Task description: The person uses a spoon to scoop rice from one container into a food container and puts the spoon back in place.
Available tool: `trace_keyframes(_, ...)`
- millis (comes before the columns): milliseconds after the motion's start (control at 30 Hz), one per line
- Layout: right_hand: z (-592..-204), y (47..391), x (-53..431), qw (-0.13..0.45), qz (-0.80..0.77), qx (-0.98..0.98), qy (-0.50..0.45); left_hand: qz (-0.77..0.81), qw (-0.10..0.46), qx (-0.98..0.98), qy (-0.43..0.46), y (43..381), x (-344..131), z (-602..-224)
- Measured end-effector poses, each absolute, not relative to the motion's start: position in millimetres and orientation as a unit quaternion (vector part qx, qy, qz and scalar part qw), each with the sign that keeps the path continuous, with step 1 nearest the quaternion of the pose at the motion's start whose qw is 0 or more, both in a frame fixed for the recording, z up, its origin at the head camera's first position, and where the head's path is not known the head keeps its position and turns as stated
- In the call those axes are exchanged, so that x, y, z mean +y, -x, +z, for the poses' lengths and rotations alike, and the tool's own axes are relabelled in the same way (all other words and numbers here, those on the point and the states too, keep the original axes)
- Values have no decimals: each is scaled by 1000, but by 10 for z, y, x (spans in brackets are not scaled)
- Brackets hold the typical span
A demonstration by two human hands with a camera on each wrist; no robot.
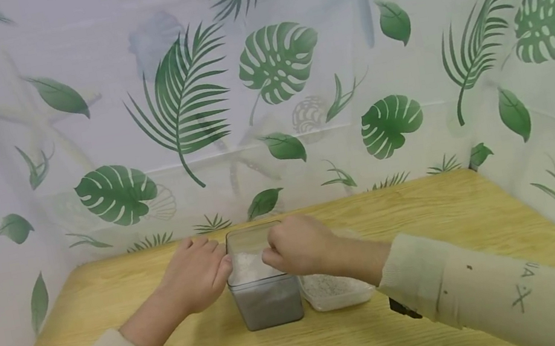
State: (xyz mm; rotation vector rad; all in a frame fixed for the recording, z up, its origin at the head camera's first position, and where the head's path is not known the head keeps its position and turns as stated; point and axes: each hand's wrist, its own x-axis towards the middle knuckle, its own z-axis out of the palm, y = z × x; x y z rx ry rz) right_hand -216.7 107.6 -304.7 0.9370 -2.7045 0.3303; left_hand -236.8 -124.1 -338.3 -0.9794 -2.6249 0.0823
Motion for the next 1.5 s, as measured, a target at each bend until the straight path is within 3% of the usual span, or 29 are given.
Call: trace_keyframes(1500, -3105, 2032, 1245, 95, 245, -941, -213, 43, 186, -917, 350, 2366, -1250, -3403)
